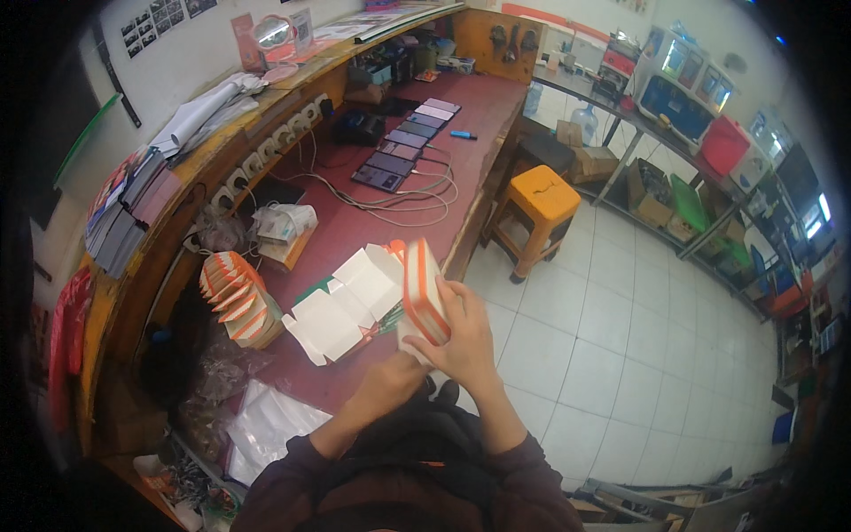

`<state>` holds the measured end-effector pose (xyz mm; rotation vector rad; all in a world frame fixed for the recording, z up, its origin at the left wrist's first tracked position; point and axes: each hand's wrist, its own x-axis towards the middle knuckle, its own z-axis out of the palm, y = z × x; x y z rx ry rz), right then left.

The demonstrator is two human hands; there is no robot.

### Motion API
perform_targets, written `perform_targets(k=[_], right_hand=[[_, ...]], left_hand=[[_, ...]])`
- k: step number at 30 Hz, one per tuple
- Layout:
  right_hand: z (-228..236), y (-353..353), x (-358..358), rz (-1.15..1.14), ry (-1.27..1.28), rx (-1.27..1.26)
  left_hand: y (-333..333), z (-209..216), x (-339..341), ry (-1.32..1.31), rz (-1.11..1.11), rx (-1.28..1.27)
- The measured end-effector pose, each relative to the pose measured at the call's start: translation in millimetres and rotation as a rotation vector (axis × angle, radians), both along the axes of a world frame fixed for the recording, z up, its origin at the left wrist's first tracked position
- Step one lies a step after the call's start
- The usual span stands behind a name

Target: The person folds and assembles small paper boxes one at a time at a cluttered workbench. They repeatedly pick up flat paper pieces, fold them into box shapes, and stack the finished boxes. The person also briefly handles a power adapter and cable, then resumes folding more boxes.

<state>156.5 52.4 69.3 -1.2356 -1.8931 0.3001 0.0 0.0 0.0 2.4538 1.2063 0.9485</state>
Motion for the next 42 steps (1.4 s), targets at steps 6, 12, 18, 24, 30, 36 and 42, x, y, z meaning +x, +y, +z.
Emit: perform_targets(k=[6, 12, 18, 24, 30, 36, 42], right_hand=[[-41, 11, 9, -0.057, 0.273, -0.387], [-46, -33, -10, 0.249, 0.370, -0.350], [-27, -41, -10, 0.499, 0.263, -0.264], [3, -36, 8, 0.612, 0.273, -0.226], [1, -30, 6, 0.614, 0.100, -0.173], [-33, -14, 4, 0.208, 0.633, -0.713], [-66, 1, -24, 0.515, 0.453, -1.174]], left_hand=[[-6, 27, -9, -0.106, -0.142, 0.063], [26, 47, -54, -0.746, -0.006, -0.134], [16, 46, -42, -0.703, 0.042, -0.179], [10, 48, -36, -0.964, -0.279, -0.330], [14, 7, -48, -0.959, -0.278, -0.403], [-23, -10, -53, -0.877, -0.195, -1.034], [-39, -3, -78, -1.340, 0.182, -1.259]])
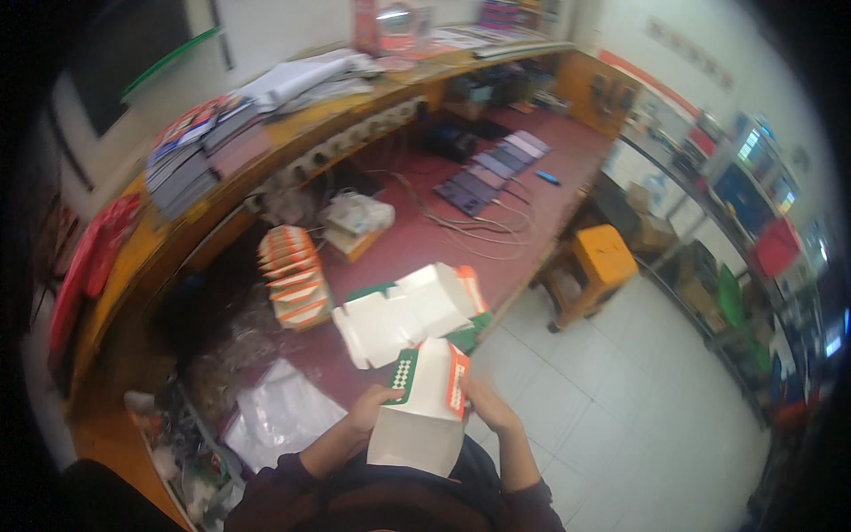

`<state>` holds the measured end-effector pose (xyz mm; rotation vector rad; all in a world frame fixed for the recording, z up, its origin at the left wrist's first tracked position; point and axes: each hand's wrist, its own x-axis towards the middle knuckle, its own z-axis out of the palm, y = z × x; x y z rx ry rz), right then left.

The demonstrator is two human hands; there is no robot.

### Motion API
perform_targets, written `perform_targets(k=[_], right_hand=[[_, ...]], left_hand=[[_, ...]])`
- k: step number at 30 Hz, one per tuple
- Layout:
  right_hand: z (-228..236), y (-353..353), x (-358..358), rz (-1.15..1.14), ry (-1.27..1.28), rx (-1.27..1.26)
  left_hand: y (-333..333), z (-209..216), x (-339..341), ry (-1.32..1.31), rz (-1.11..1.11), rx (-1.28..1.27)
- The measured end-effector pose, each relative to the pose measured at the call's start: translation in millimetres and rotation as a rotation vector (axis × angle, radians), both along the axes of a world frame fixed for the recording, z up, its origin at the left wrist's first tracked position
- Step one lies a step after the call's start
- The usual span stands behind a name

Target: The person folds and assembles small paper boxes one at a time at a cluttered workbench. They repeatedly pick up flat paper pieces, fold them into box shapes, and stack the finished boxes. The person also briefly handles a power adapter and cable, then resumes folding more boxes.

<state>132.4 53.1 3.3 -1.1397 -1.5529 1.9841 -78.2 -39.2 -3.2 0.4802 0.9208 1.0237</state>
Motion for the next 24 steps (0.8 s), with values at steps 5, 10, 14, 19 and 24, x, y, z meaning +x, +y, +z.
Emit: perform_targets(k=[5, 10, 14, 19, 24], right_hand=[[-11, 6, -37, 0.526, -0.257, 0.354], [-65, 71, -129, 0.407, -0.007, 0.763], [-80, 109, -221, 0.518, -0.213, 0.757], [-75, 125, -314, 0.331, -0.368, 0.719], [-87, 134, -362, 0.146, -0.380, 0.931]], left_hand=[[-15, -13, -27, 0.289, 0.445, 0.352], [-7, -52, -167, 1.558, 0.993, 0.468], [18, -69, -241, 1.661, 0.758, 0.542], [48, -64, -256, 1.496, 0.662, 0.346], [44, -70, -258, 1.516, 0.598, 0.371]])
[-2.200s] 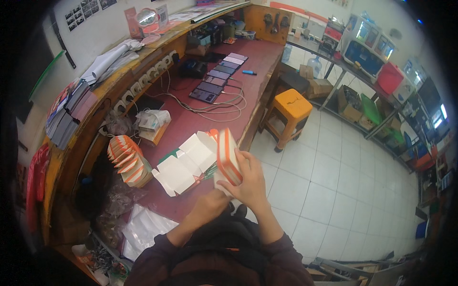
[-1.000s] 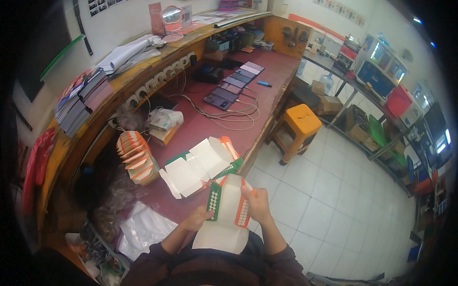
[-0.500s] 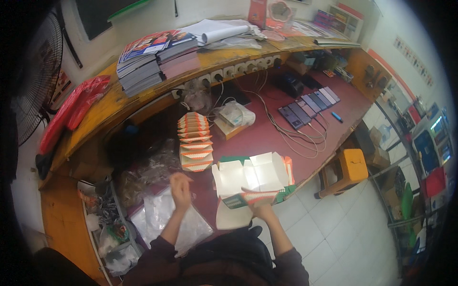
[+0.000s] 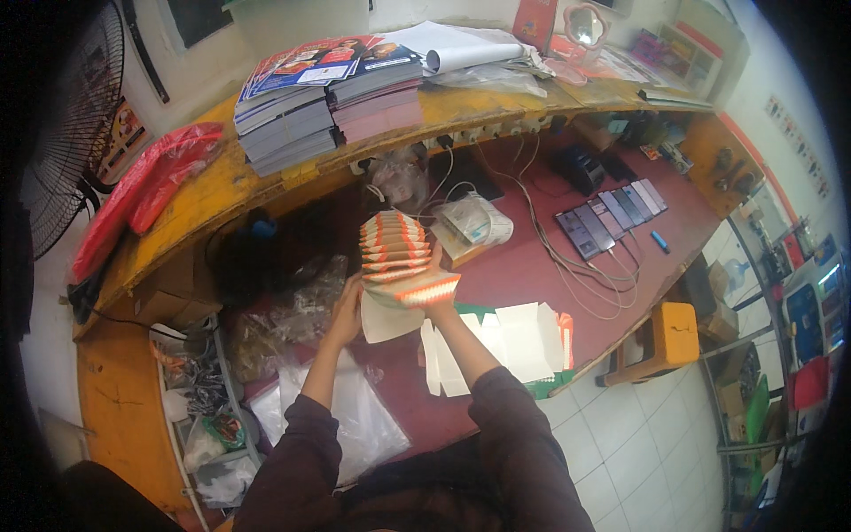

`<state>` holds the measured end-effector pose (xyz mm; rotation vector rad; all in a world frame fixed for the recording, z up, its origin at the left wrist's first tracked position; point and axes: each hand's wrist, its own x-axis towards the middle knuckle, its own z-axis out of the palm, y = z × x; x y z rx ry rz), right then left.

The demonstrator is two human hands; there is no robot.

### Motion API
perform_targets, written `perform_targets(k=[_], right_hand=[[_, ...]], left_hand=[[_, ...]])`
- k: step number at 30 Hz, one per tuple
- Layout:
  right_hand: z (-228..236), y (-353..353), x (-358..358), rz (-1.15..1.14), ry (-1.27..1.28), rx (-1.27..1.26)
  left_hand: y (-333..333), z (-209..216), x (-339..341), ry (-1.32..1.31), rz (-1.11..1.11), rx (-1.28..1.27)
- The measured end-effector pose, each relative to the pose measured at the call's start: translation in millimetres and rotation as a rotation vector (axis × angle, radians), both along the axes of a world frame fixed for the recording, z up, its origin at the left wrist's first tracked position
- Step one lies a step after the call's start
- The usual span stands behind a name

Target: The person folds and assembles small paper boxes one at a time at a cluttered workbench. They repeatedly pick up flat paper pieces, fold them into box shapes, and stack the finished boxes. The person also briefly handles a power adapter and cable, then resumes folding more boxes.

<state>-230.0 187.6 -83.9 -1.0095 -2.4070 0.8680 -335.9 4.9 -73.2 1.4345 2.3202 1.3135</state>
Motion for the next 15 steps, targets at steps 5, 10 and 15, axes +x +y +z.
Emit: perform_targets(k=[5, 10, 15], right_hand=[[-21, 8, -13, -0.072, -0.151, -0.018], [-47, 10, -22, 0.022, -0.217, -0.193], [-42, 18, 30, 0.285, -0.062, -0.143]], left_hand=[[-2, -22, -15, -0.596, -0.109, 0.291], [20, -62, -13, -0.371, 0.222, 0.150], [38, -96, -9, -0.365, 0.426, 0.164]])
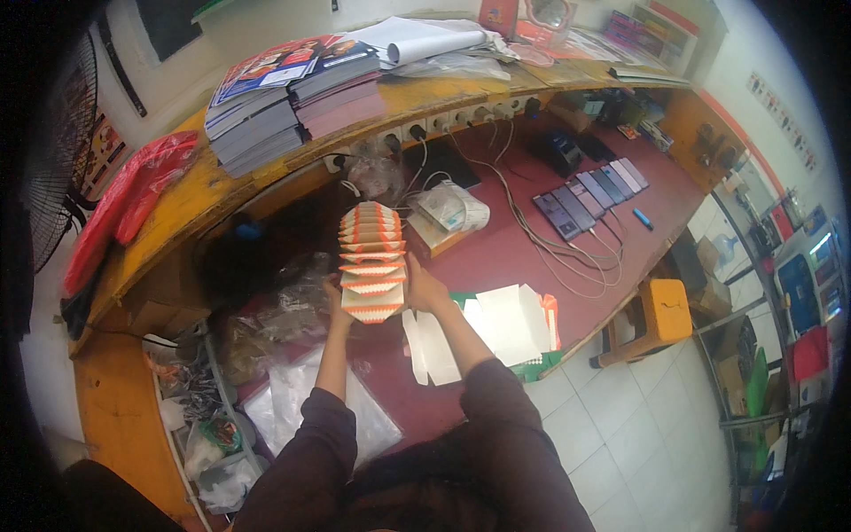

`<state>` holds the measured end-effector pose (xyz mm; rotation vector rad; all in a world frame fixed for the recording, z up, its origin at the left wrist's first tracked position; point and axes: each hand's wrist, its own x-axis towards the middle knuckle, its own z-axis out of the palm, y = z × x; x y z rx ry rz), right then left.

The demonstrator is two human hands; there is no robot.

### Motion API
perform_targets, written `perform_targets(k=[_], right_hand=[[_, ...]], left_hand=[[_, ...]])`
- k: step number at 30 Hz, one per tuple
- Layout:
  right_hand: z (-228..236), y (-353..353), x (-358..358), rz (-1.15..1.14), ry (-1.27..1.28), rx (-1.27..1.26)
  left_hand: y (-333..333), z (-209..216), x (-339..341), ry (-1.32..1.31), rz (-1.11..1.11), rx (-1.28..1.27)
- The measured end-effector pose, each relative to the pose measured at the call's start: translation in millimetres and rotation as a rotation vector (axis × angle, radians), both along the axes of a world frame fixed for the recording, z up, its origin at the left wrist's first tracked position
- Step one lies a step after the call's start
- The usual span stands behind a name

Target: The person folds and assembles small paper boxes one at a time at a cluttered workbench. They repeatedly pick up flat paper pieces, fold them into box shapes, and stack the finished boxes. The person also briefly handles a power adapter and cable, then resumes folding more boxes.

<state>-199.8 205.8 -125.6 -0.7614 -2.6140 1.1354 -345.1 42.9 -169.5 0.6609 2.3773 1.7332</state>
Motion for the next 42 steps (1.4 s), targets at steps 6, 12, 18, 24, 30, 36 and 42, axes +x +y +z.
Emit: perform_targets(k=[6, 12, 18, 24, 30, 36, 42], right_hand=[[4, 10, 183, -0.809, 0.013, 0.374], [-44, -17, 264, -0.858, -0.159, 0.484], [-43, -21, 268, -0.666, 0.023, 0.557], [5, -35, 256, -0.932, 0.189, -0.142], [49, -70, 242, -0.417, 0.416, -0.187], [94, -92, 248, -0.584, 0.565, -0.078], [150, -101, 279, -0.604, 0.723, 0.446]], left_hand=[[-17, 22, 39, 0.230, 0.341, 0.069], [-18, 28, 206, 0.575, -0.225, 0.274], [17, 20, 252, 0.599, -0.874, -0.546], [36, 38, 249, 0.280, -0.955, -0.682], [47, 93, 273, -0.043, -0.832, 0.024], [40, 151, 262, -0.319, -0.759, 0.210], [17, 208, 260, -0.395, -0.807, 0.310]])
